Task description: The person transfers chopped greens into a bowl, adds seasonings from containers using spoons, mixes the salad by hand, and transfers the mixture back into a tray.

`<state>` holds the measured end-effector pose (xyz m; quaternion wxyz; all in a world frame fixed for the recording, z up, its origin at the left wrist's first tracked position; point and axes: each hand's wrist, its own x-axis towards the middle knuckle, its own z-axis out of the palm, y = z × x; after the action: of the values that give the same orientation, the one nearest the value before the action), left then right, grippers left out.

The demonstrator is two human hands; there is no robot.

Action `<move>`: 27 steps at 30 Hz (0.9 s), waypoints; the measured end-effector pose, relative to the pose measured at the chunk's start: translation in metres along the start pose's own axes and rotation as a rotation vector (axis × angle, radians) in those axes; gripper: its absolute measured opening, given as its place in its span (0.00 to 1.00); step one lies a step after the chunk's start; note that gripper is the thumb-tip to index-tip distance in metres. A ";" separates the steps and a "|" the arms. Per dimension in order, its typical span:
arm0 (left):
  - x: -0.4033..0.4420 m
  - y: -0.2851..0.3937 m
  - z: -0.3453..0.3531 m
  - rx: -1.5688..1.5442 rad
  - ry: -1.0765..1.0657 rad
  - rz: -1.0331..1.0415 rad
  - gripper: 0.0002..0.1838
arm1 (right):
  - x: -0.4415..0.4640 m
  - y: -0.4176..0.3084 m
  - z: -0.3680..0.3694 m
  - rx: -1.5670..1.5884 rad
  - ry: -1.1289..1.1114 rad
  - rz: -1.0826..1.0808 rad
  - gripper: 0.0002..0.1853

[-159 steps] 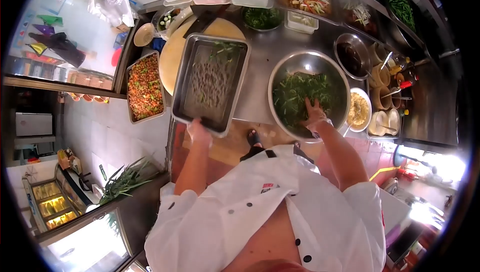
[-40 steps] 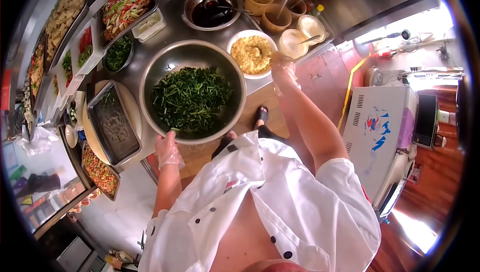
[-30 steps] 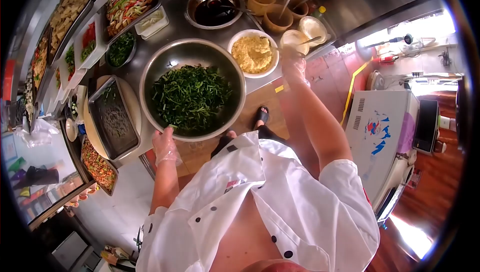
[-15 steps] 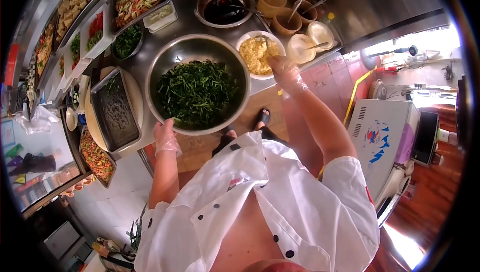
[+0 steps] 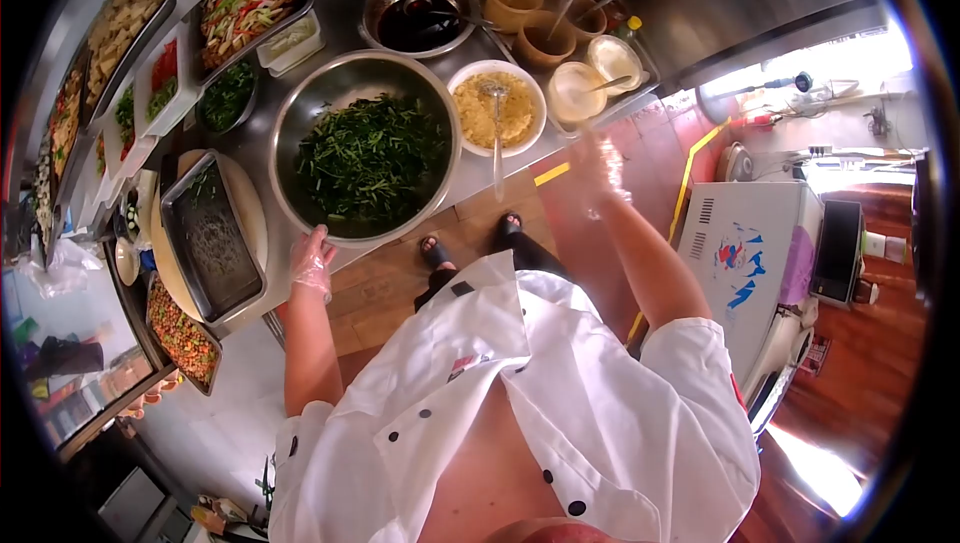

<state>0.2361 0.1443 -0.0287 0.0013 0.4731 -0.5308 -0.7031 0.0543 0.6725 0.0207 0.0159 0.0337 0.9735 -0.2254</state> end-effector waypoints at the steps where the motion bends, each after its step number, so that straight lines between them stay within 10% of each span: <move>1: -0.007 0.006 0.002 0.116 0.056 -0.029 0.18 | 0.015 0.034 0.004 0.066 -0.002 0.157 0.29; 5: -0.009 0.012 -0.001 0.707 0.500 0.516 0.18 | 0.072 0.109 -0.019 0.231 0.163 0.449 0.34; 7: -0.019 0.009 0.015 0.597 0.448 0.654 0.17 | 0.114 0.178 0.002 -0.046 0.148 0.078 0.41; 11: -0.093 0.030 0.113 0.714 0.188 1.014 0.18 | 0.164 0.147 -0.032 0.433 -0.079 0.286 0.46; 15: -0.135 0.045 0.214 0.708 -0.483 0.720 0.16 | 0.206 0.153 -0.012 0.635 -0.045 0.175 0.28; 17: -0.152 0.070 0.262 0.900 -0.602 1.113 0.15 | 0.217 0.147 -0.021 0.571 -0.145 0.136 0.21; 22: -0.179 0.090 0.333 1.305 -0.948 0.921 0.10 | 0.239 0.152 -0.019 0.360 -0.179 -0.228 0.22; 25: -0.172 0.097 0.348 1.284 -1.004 0.968 0.10 | 0.285 0.200 -0.011 -0.349 -0.050 -0.830 0.21; 27: -0.172 0.092 0.347 1.252 -1.000 1.005 0.10 | 0.257 0.158 -0.030 -0.023 -0.286 -0.436 0.22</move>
<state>0.0534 0.4490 0.1504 -0.1777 -0.2528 -0.8924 -0.3287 -0.1905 0.8419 -0.0335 0.1050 -0.2093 0.9482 -0.2149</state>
